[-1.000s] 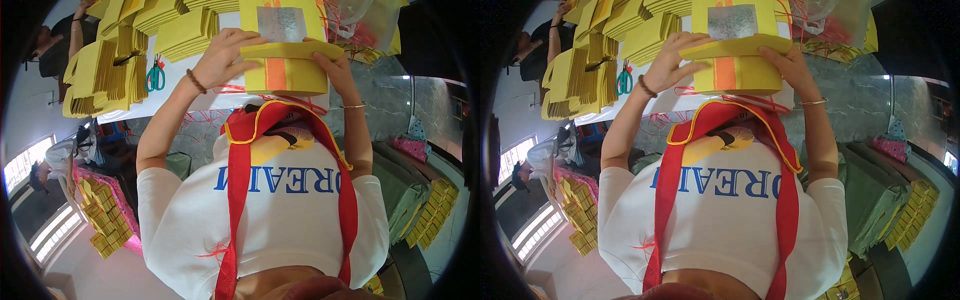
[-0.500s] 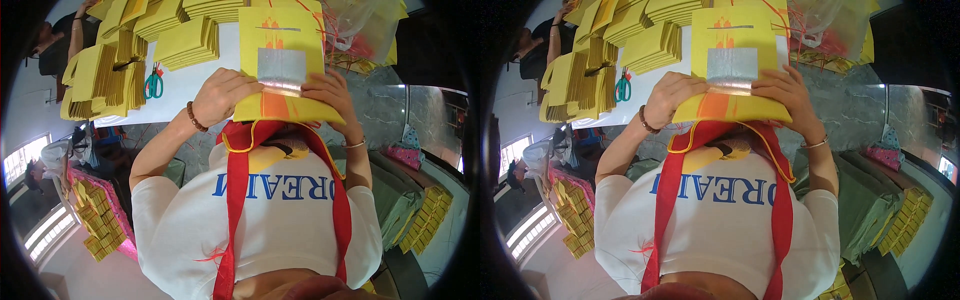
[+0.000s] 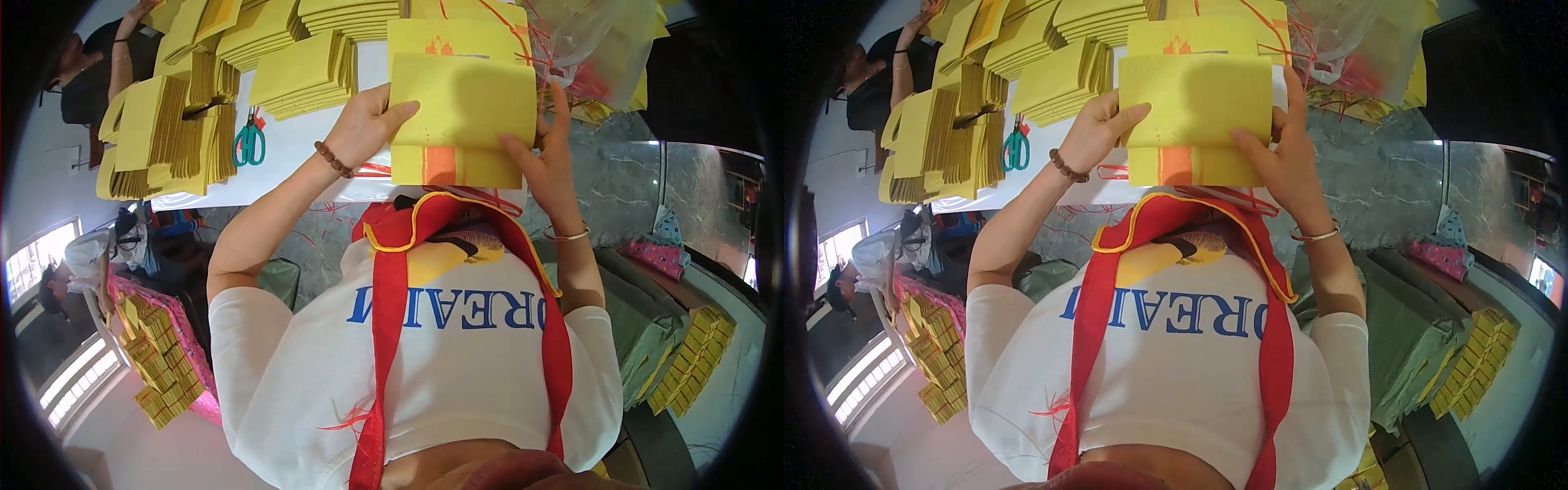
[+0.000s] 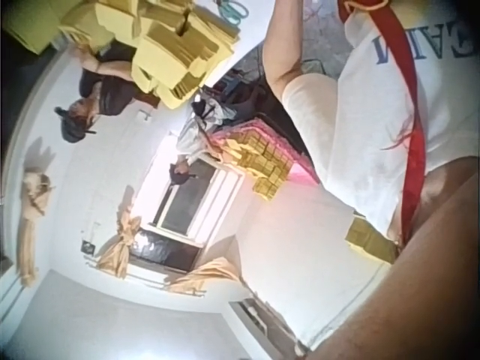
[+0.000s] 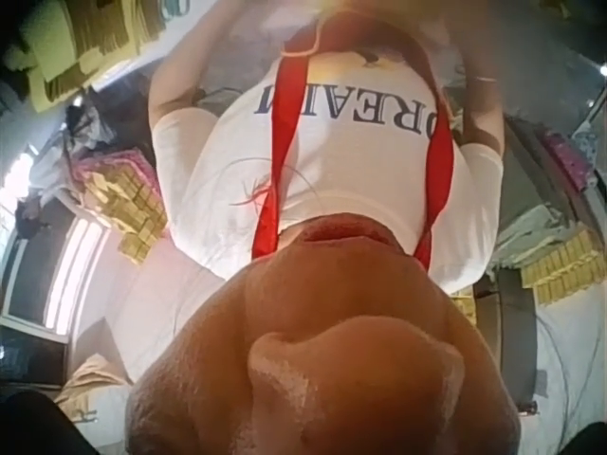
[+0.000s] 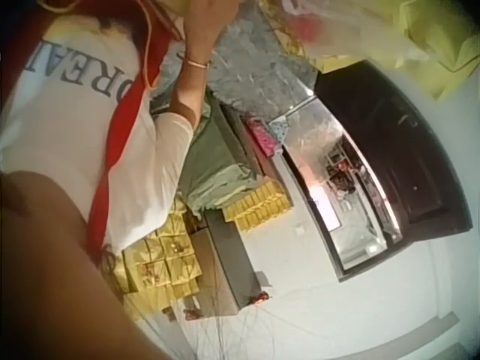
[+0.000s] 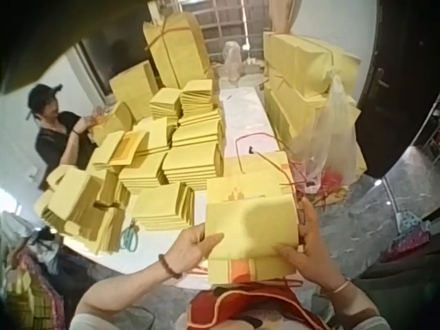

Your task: Folding and stacking sheets of yellow joss paper at a workbench.

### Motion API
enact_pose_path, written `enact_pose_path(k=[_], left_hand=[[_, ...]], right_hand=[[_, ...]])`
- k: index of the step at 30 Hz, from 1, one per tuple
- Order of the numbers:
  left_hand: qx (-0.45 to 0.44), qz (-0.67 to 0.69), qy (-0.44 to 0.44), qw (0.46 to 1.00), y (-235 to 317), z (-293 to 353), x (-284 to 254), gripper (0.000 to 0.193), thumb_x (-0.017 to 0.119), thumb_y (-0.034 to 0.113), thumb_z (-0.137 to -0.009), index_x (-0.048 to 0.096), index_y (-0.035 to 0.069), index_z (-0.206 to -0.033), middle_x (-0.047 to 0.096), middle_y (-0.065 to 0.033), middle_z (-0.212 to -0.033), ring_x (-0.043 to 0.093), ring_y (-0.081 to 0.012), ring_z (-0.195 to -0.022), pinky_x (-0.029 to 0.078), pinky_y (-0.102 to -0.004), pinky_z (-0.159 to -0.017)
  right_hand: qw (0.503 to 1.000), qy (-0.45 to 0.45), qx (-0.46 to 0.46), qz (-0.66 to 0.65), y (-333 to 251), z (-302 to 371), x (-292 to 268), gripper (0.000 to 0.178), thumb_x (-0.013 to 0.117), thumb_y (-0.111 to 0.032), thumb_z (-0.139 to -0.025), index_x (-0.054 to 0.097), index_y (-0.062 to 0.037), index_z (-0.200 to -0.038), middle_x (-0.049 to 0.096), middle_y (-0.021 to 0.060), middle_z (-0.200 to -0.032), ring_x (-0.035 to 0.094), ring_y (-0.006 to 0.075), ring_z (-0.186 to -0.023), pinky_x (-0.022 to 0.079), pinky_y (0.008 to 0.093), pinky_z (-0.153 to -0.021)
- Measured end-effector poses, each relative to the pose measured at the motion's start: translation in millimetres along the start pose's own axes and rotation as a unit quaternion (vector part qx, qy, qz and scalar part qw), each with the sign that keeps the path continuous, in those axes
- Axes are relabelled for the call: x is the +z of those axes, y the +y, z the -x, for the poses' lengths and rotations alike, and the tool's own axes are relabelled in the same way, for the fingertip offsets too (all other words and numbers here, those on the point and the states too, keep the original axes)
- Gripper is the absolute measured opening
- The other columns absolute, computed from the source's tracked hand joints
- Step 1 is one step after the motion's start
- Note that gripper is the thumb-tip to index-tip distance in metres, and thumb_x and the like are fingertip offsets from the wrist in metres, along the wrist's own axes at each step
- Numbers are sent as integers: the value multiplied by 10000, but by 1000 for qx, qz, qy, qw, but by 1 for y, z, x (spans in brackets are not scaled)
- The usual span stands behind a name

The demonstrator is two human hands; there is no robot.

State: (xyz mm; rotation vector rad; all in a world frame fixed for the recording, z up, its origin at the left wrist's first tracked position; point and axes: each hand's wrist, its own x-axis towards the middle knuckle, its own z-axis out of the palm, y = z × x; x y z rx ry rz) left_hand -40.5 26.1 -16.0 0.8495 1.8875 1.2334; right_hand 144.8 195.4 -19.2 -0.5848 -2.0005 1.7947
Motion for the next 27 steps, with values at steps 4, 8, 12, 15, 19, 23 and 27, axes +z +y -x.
enact_pose_path(k=[4,8,12,15,19,23,27], left_hand=[[-77,41,-46,995,3,-7,-6,230,554,182,-882,621,3,-1009,543,18,-658,417,-46,-553,349,-226,-486],[-102,58,-73,990,7,-13,-8,230,551,177,-884,611,-11,-1004,549,13,-675,436,-47,-565,361,-224,-493],[-49,70,-37,996,-6,-16,-5,252,555,191,-889,589,-19,-1023,560,0,-692,461,-52,-577,387,-233,-504],[-62,41,-26,997,-2,-15,-5,276,563,210,-890,560,-19,-1044,570,-19,-701,482,-58,-582,407,-237,-507],[-86,51,-15,995,3,-16,-5,295,573,218,-887,510,-14,-1057,569,-26,-682,497,-63,-576,408,-237,-489],[-111,85,1,990,4,-15,-7,309,590,214,-880,482,-9,-1065,563,-20,-658,506,-61,-586,406,-232,-498],[-24,9,103,994,7,-10,-11,297,610,174,-852,509,0,-1070,588,-55,-700,542,-118,-616,417,-261,-534]], right_hand=[[988,-7,-25,149,0,-4,-3,459,622,-166,-836,490,-35,-1256,623,126,-1092,596,149,-951,459,274,-814],[996,4,88,29,3,-10,-2,345,634,-141,-823,602,-19,-1145,649,105,-1033,589,107,-900,468,247,-788],[995,5,94,25,8,-16,-2,375,637,-132,-818,584,-19,-1172,647,95,-1034,580,99,-895,470,241,-781],[996,19,87,29,12,-18,0,369,633,-124,-819,586,-17,-1168,648,99,-1030,584,103,-890,472,241,-777],[995,28,91,28,12,-19,1,367,632,-124,-816,588,-13,-1163,652,102,-1020,590,103,-872,476,244,-762],[995,32,90,35,13,-19,0,366,626,-118,-813,588,-7,-1159,658,107,-999,594,103,-863,478,246,-753],[995,43,87,31,14,-17,1,364,623,-113,-810,589,-7,-1156,661,108,-989,596,103,-858,477,244,-751]])
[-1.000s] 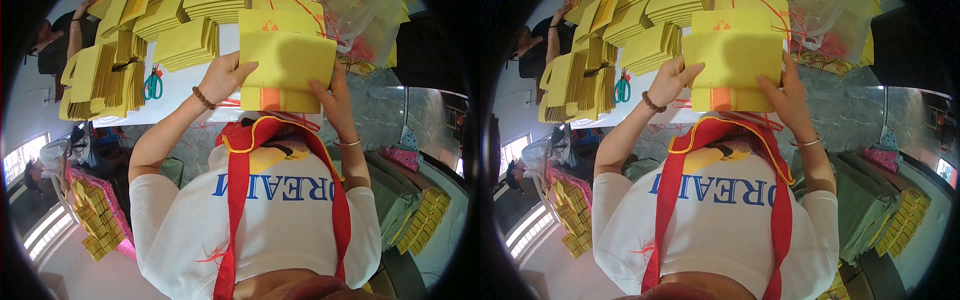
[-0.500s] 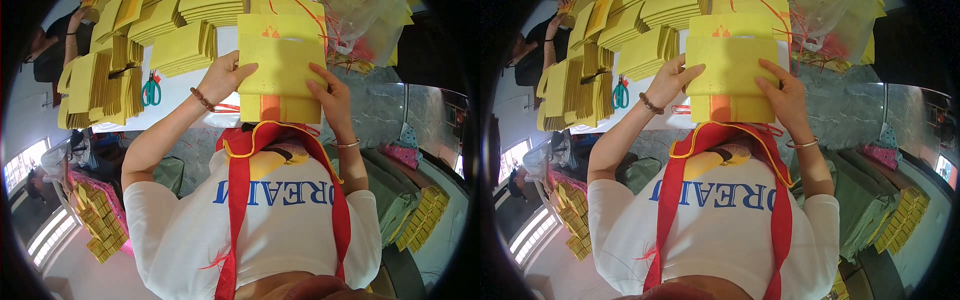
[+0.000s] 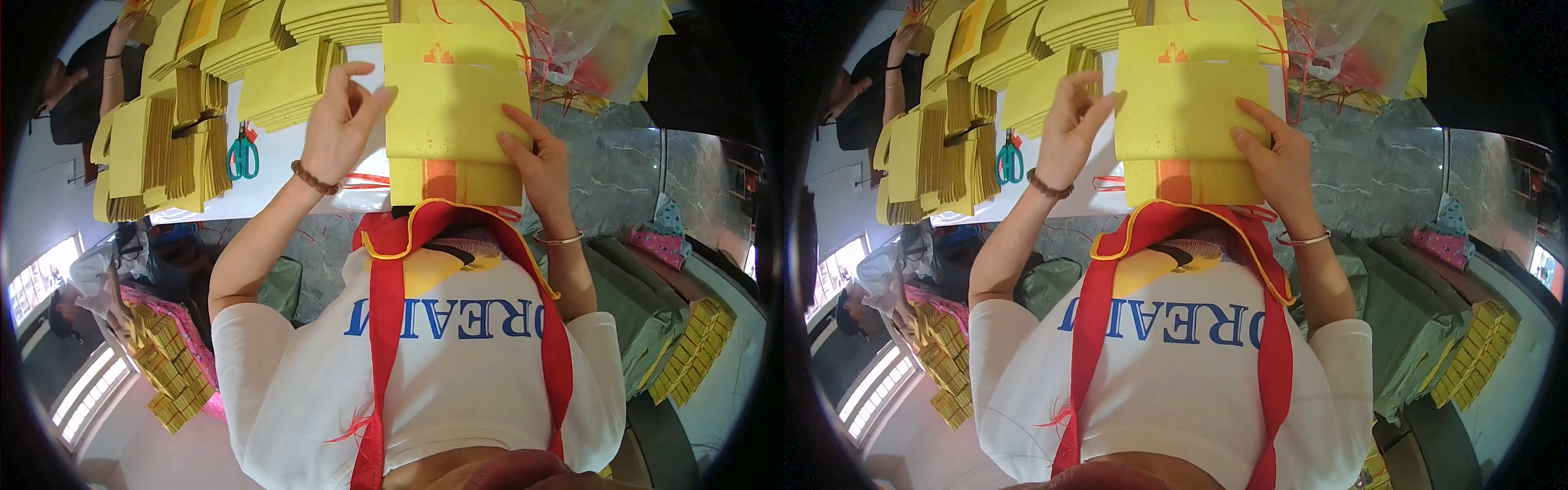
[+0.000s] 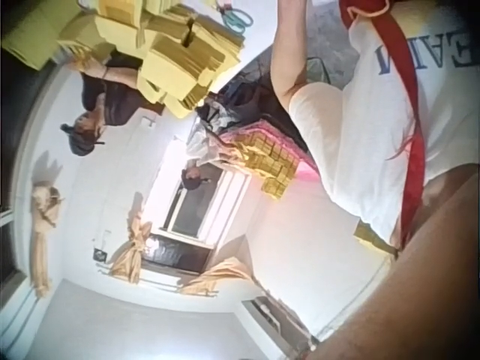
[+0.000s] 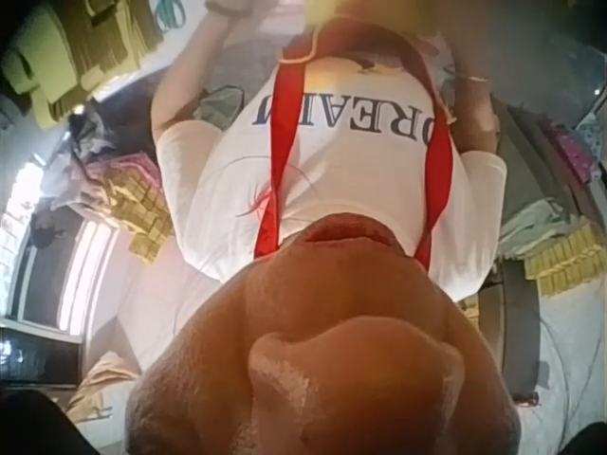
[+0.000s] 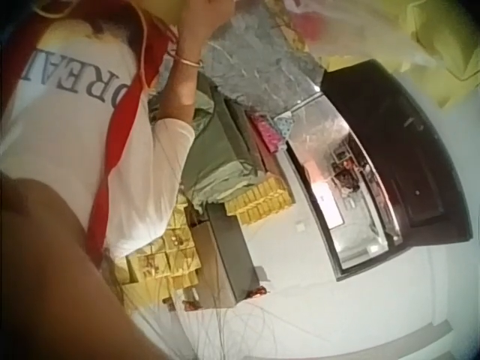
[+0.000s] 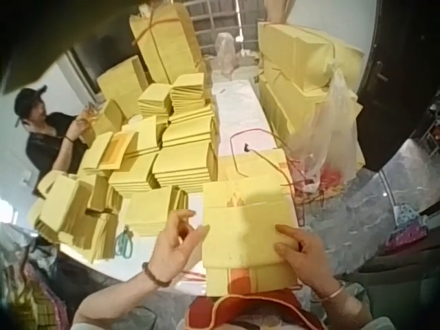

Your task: Folding and stacking sheets of yellow joss paper at a workbench.

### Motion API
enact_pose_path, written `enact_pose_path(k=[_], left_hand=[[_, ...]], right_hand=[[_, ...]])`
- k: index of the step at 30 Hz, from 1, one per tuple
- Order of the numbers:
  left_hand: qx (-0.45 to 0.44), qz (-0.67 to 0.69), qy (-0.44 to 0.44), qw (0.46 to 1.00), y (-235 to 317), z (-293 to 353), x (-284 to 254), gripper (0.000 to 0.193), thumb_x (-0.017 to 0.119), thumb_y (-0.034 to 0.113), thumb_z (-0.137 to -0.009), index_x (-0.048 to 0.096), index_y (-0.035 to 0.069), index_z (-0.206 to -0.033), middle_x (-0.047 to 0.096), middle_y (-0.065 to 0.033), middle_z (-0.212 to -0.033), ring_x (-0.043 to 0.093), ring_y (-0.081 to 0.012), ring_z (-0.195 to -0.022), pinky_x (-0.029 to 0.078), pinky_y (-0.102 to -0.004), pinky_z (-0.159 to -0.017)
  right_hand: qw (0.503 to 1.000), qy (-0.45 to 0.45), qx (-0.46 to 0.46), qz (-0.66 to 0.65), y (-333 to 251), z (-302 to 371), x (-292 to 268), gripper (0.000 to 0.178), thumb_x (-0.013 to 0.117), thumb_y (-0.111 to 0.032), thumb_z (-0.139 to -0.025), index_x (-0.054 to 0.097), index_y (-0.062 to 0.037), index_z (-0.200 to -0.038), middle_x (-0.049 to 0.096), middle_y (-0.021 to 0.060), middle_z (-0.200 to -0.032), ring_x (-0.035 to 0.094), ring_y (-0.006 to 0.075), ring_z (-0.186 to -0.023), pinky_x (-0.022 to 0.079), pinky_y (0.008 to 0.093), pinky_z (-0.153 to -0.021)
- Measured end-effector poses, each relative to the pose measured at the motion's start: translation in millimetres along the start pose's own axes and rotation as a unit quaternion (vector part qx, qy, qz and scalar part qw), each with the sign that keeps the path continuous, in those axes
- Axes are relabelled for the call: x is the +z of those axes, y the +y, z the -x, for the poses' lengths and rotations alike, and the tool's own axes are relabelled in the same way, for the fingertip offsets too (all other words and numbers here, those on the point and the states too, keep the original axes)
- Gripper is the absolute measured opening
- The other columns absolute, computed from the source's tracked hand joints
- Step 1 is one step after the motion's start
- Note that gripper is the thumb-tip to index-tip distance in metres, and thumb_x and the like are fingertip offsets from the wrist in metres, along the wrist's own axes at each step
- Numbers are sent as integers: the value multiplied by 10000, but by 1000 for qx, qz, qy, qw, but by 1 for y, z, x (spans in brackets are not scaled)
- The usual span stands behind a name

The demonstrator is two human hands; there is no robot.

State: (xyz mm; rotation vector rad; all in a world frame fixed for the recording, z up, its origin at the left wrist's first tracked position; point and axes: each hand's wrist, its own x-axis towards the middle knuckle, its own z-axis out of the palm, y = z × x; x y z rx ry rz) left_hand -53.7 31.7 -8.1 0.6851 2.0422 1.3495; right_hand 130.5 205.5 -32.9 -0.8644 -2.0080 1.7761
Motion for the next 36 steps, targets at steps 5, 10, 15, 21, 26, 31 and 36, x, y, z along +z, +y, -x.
enact_pose_path(k=[5,10,15,21,26,31,36], left_hand=[[393,-305,44,867,28,6,33,367,633,183,-784,559,32,-1110,579,-131,-1021,526,-291,-975,408,-385,-816],[379,-355,-46,853,11,2,64,475,627,224,-793,507,68,-1226,453,-143,-1282,408,-311,-1181,334,-411,-946],[376,-420,-43,825,-1,-2,66,548,629,309,-781,473,98,-1262,420,-126,-1321,399,-291,-1190,321,-414,-957],[378,-427,-35,821,-6,-3,66,527,622,325,-787,483,77,-1231,429,-143,-1279,376,-307,-1195,294,-427,-989],[386,-397,-49,831,-6,-2,60,597,651,374,-746,483,93,-1245,419,-127,-1304,375,-300,-1197,298,-430,-974],[367,-395,-54,840,-5,3,60,649,670,411,-714,490,85,-1245,428,-123,-1301,416,-297,-1131,337,-408,-914],[444,-552,56,704,-7,8,77,575,648,285,-672,526,17,-1167,565,-128,-1086,520,-280,-930,430,-344,-744]], right_hand=[[1000,19,-3,8,1,2,4,356,619,-110,-812,592,-8,-1152,660,110,-994,594,101,-850,476,244,-748],[1000,12,-12,19,-3,2,2,350,618,-108,-817,596,-24,-1155,659,117,-997,584,94,-861,475,246,-751],[1000,1,-7,18,-8,4,0,353,625,-101,-806,596,-32,-1151,634,137,-1065,606,129,-861,481,224,-715],[827,70,-293,475,-17,24,2,471,605,-262,-818,529,-66,-1239,438,128,-1341,459,281,-1183,310,401,-1007],[831,-84,-256,487,6,30,4,577,532,-414,-849,436,-97,-1322,341,47,-1433,250,293,-1348,120,562,-1059],[844,-94,-246,467,9,28,0,554,483,-387,-883,413,-83,-1341,341,58,-1432,249,294,-1348,123,547,-1067],[973,-140,-135,122,2,19,-20,513,374,-381,-949,417,-36,-1327,435,106,-1366,291,268,-1332,204,416,-1083]])
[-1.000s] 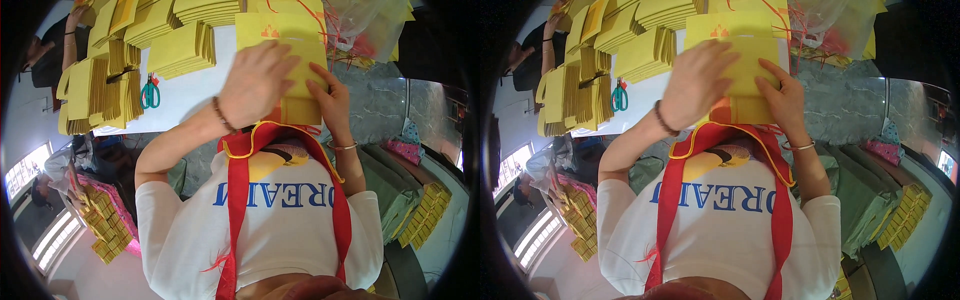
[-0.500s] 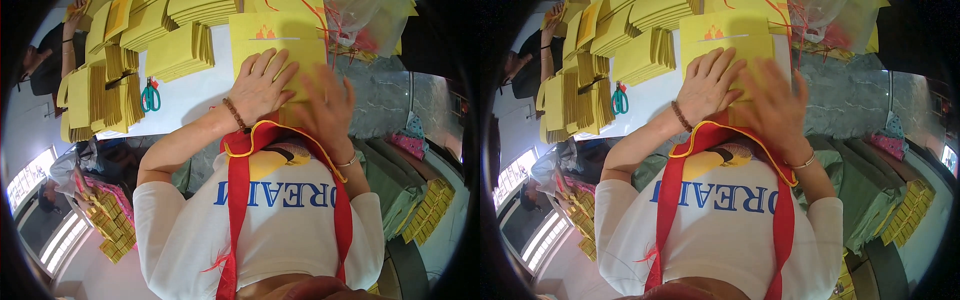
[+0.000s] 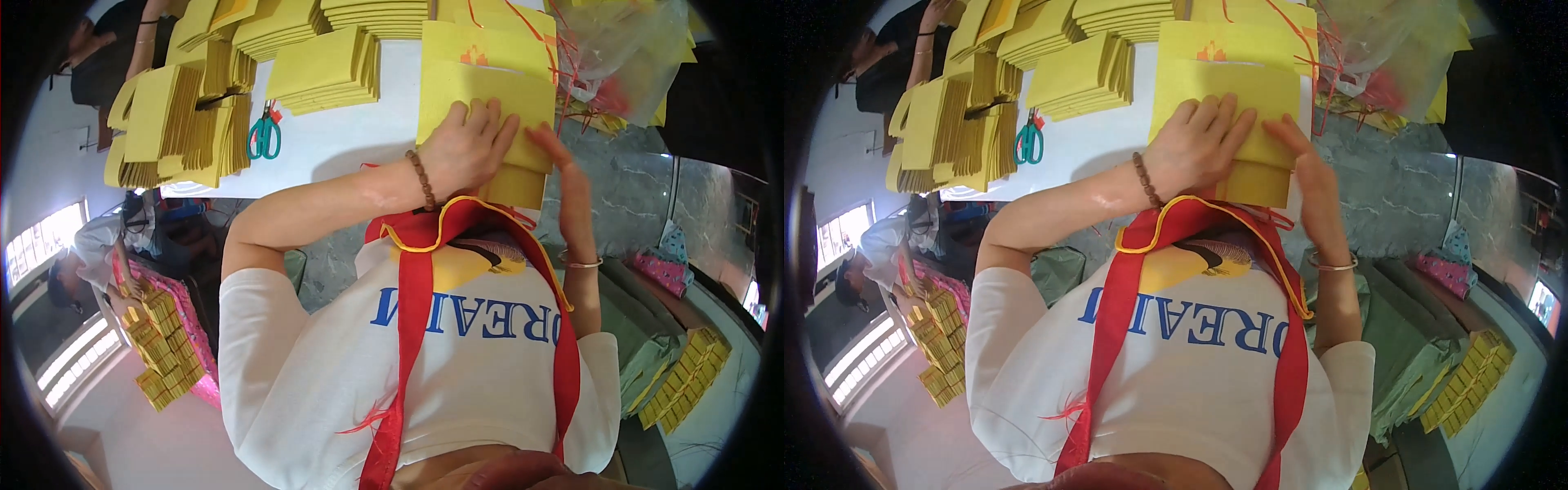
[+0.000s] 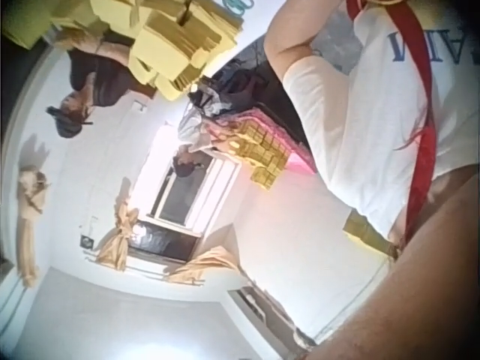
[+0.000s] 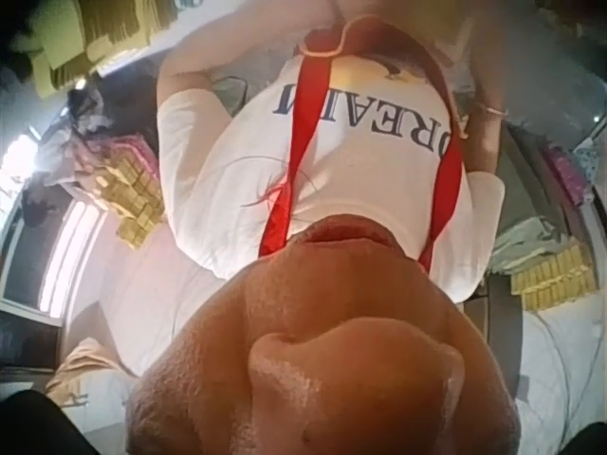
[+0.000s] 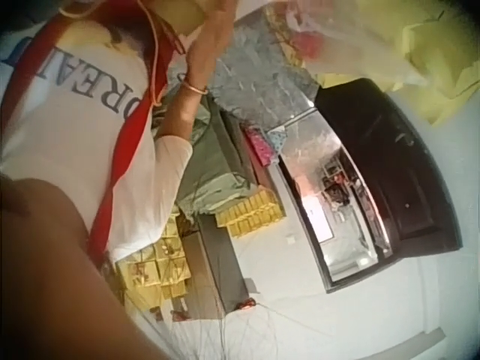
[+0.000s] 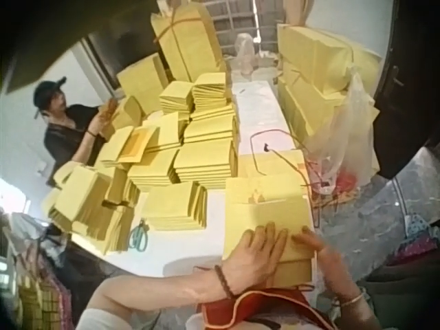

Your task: Folding and stacking sheets of yellow joss paper at a workbench.

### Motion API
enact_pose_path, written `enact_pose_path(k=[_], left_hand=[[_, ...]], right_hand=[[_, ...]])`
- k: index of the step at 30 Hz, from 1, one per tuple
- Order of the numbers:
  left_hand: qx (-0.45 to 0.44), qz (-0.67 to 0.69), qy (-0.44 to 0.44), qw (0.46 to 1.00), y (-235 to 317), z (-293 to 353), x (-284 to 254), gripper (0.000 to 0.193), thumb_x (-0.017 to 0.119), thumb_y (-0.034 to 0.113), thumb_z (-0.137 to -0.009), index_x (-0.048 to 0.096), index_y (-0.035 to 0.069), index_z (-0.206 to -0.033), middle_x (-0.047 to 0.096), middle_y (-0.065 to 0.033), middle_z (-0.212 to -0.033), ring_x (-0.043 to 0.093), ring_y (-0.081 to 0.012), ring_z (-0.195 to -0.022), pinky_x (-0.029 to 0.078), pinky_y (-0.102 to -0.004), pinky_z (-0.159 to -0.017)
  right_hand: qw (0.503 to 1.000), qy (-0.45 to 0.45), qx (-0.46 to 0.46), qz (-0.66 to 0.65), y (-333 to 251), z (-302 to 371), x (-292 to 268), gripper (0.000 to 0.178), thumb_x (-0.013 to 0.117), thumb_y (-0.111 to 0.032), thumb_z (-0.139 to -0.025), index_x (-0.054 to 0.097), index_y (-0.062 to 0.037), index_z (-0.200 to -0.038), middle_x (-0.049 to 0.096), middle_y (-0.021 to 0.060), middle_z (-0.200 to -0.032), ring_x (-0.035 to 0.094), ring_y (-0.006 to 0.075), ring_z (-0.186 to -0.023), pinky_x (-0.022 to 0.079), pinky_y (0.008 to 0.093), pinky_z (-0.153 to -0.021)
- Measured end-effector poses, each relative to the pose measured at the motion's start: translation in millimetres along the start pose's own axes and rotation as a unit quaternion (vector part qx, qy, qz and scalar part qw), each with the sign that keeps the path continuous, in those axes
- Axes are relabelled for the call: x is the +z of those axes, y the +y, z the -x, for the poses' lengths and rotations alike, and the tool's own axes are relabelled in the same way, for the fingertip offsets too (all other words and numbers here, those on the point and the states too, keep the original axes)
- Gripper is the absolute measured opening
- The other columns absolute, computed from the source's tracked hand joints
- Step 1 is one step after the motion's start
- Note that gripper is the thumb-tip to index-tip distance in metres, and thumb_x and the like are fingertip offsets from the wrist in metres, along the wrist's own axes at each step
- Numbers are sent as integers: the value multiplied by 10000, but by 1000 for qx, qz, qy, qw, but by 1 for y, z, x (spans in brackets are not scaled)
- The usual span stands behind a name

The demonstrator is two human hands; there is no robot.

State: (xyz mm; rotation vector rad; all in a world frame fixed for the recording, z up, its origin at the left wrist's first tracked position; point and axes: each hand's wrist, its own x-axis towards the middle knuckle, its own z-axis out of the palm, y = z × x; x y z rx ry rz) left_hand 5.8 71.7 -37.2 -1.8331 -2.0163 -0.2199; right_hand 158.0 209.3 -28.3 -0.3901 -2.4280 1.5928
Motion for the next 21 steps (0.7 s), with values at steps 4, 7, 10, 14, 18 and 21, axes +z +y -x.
enact_pose_path(k=[4,7,10,14,18,21], left_hand=[[-31,-4,-38,999,-4,-6,-5,494,611,190,-662,554,13,-1119,597,-109,-1027,557,-259,-854,457,-316,-666],[-28,138,-12,990,-32,-7,-19,414,574,90,-685,574,26,-1094,616,-95,-1001,586,-255,-828,483,-319,-663],[-60,198,108,972,-87,15,-40,476,540,-21,-678,567,64,-1146,630,-110,-1004,604,-286,-848,496,-367,-728],[-105,78,84,988,-166,71,-38,533,556,-41,-676,555,111,-1187,628,-97,-1058,595,-285,-907,486,-381,-758],[-130,-8,10,991,-211,122,10,564,571,-35,-683,537,142,-1218,614,-67,-1113,574,-257,-972,461,-370,-809],[-155,18,-53,986,-215,144,39,631,569,-39,-707,479,204,-1283,558,-27,-1216,524,-232,-1065,416,-380,-874]], right_hand=[[983,88,-11,-162,1,-1,-2,511,325,-359,-973,411,11,-1315,461,152,-1329,359,242,-1291,239,350,-1074],[977,176,-68,-97,-2,-1,5,505,287,-344,-980,378,0,-1339,441,157,-1343,383,250,-1274,253,374,-1069],[965,236,-98,-61,-4,0,5,499,263,-335,-984,348,-21,-1363,439,149,-1345,396,256,-1262,270,395,-1058],[976,197,-41,-78,-1,5,8,489,287,-327,-983,366,-18,-1353,461,136,-1326,419,244,-1239,285,385,-1045],[984,159,-22,-71,-2,4,18,470,298,-318,-980,431,-10,-1309,480,138,-1308,432,233,-1225,300,360,-1032],[990,135,-16,-31,-7,2,20,358,362,-180,-953,520,14,-1208,523,142,-1256,450,234,-1209,308,329,-1020]])
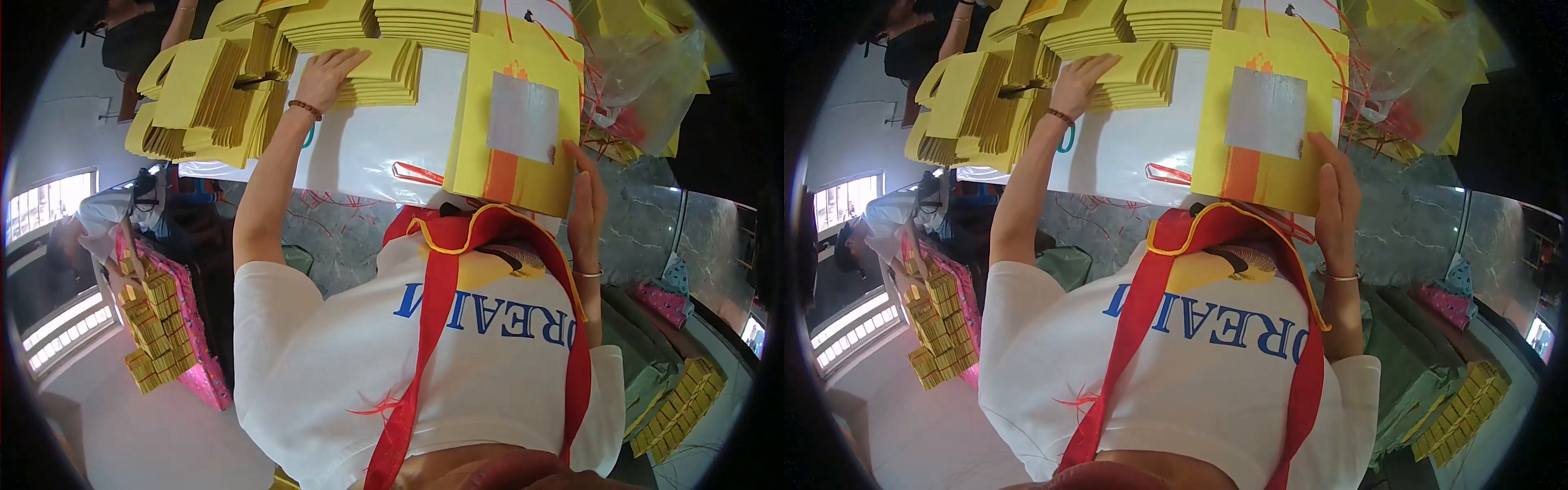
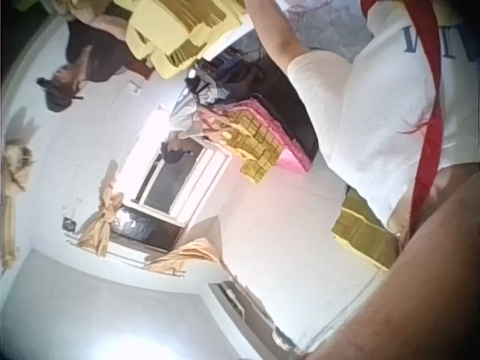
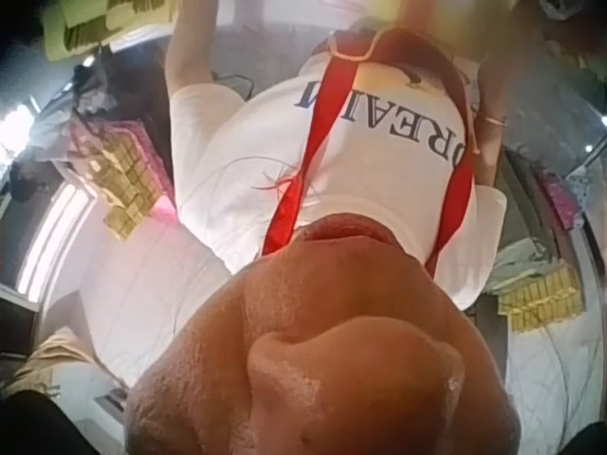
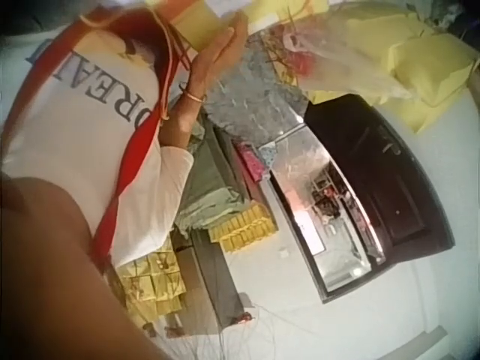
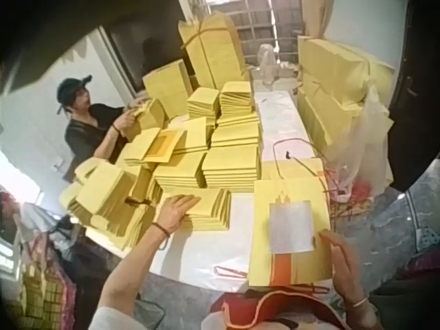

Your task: Folding and stacking sheets of yellow joss paper at a workbench.

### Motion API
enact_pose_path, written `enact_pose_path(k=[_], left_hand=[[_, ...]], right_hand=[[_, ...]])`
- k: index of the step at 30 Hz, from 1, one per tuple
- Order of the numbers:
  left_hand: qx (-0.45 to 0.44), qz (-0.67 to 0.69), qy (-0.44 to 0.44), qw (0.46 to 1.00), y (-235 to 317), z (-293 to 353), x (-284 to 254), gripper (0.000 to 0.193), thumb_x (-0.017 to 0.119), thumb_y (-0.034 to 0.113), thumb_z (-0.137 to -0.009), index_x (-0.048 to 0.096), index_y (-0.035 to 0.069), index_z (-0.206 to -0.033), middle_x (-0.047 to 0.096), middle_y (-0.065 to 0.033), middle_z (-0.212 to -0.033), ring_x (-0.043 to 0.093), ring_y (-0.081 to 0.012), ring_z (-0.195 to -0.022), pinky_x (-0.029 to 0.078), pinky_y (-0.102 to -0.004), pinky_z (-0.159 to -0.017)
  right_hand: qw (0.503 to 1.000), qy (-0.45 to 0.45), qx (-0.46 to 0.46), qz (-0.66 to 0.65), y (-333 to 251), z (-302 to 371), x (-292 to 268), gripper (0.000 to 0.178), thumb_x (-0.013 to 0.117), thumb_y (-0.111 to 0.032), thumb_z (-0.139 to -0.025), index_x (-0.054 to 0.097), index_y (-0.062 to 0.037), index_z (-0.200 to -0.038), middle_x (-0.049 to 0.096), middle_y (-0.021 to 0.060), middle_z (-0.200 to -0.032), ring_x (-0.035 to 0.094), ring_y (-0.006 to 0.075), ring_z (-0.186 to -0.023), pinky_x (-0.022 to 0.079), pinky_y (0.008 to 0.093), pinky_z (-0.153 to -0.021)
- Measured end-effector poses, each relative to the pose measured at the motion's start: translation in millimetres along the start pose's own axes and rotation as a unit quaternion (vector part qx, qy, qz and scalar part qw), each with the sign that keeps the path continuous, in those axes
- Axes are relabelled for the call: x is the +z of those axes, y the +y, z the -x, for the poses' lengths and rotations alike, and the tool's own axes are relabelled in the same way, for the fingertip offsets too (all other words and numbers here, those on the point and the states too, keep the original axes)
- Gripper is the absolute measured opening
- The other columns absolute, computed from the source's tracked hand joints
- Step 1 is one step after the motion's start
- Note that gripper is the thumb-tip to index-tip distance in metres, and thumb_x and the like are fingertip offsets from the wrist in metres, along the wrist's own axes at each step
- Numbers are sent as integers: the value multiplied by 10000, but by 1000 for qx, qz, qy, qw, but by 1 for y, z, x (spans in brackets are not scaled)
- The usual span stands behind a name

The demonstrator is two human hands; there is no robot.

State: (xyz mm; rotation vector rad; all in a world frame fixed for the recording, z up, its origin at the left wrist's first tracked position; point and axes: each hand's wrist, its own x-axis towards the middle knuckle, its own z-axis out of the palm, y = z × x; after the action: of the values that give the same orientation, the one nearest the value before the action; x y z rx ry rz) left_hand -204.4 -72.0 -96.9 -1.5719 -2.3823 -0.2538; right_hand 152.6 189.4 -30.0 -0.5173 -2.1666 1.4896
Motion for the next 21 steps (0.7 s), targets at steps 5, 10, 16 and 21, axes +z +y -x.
enact_pose_path(k=[5,10,16,21], left_hand=[[-8,5,-50,999,-4,-4,6,664,564,-28,-739,424,252,-1325,501,-6,-1290,481,-241,-1128,380,-422,-905],[-30,-9,-125,992,1,3,22,711,536,-31,-737,357,254,-1364,410,-35,-1366,422,-268,-1192,356,-428,-953],[-44,-49,-107,992,18,14,32,758,559,44,-730,261,217,-1405,294,-84,-1430,343,-294,-1256,327,-452,-994],[-41,-53,-125,990,15,12,31,835,638,92,-707,223,210,-1422,281,-83,-1437,324,-295,-1272,304,-468,-1013]], right_hand=[[1000,-6,5,25,4,0,4,307,388,-163,-943,569,-9,-1138,553,143,-1205,462,247,-1195,326,329,-1000],[998,-16,-11,59,3,-3,7,283,411,-155,-937,582,-16,-1115,563,135,-1182,465,256,-1193,333,339,-995],[997,-8,-31,75,10,-2,10,249,467,-96,-904,590,-26,-1108,576,123,-1153,471,264,-1186,351,346,-983],[993,-6,-60,98,9,-3,8,245,505,-66,-878,592,-23,-1103,584,117,-1140,481,263,-1181,364,346,-977]])
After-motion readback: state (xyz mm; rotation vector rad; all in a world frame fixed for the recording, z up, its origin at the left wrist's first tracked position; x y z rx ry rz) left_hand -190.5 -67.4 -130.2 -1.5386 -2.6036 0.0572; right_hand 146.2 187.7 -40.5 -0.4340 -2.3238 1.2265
